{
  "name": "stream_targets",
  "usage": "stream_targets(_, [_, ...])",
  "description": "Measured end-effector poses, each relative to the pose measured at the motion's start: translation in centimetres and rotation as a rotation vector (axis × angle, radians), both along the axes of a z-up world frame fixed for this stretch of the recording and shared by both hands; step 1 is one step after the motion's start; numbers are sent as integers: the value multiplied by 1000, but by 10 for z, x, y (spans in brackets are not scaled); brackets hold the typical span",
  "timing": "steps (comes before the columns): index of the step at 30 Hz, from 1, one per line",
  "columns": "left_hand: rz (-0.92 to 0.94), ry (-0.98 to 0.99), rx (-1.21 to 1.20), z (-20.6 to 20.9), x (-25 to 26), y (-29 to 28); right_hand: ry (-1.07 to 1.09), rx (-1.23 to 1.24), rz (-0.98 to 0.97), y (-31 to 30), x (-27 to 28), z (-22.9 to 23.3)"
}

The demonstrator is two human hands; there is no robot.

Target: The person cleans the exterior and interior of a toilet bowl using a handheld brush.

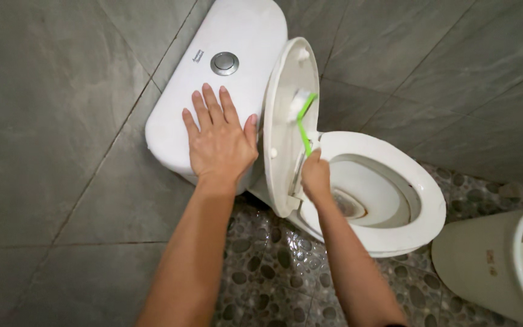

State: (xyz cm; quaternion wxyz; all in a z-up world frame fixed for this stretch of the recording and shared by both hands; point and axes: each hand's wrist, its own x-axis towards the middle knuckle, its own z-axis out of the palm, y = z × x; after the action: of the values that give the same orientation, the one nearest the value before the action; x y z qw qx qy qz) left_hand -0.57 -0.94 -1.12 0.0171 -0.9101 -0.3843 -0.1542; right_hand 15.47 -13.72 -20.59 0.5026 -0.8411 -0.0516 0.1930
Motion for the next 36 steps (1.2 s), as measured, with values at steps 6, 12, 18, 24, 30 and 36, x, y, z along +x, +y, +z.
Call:
stream_targets(6, [16,10,44,-4,0,3,333,340,-150,63,61,44])
stream_targets(12, [31,12,37,2,-1,-2,181,219,3,28,20,37])
stream_targets(18, [59,-21,80,-2,-1,-4,-151,166,31,40,71,-37])
stream_targets(24, [76,-26,197,-6,-4,-6,480,154,-157,19,81,-55])
stream_targets(30, [62,-45,261,-9,-4,-7,312,356,35,51,67,-30])
stream_targets(36, [59,-33,274,-8,-5,-7,-259,-78,95,23,103,-155])
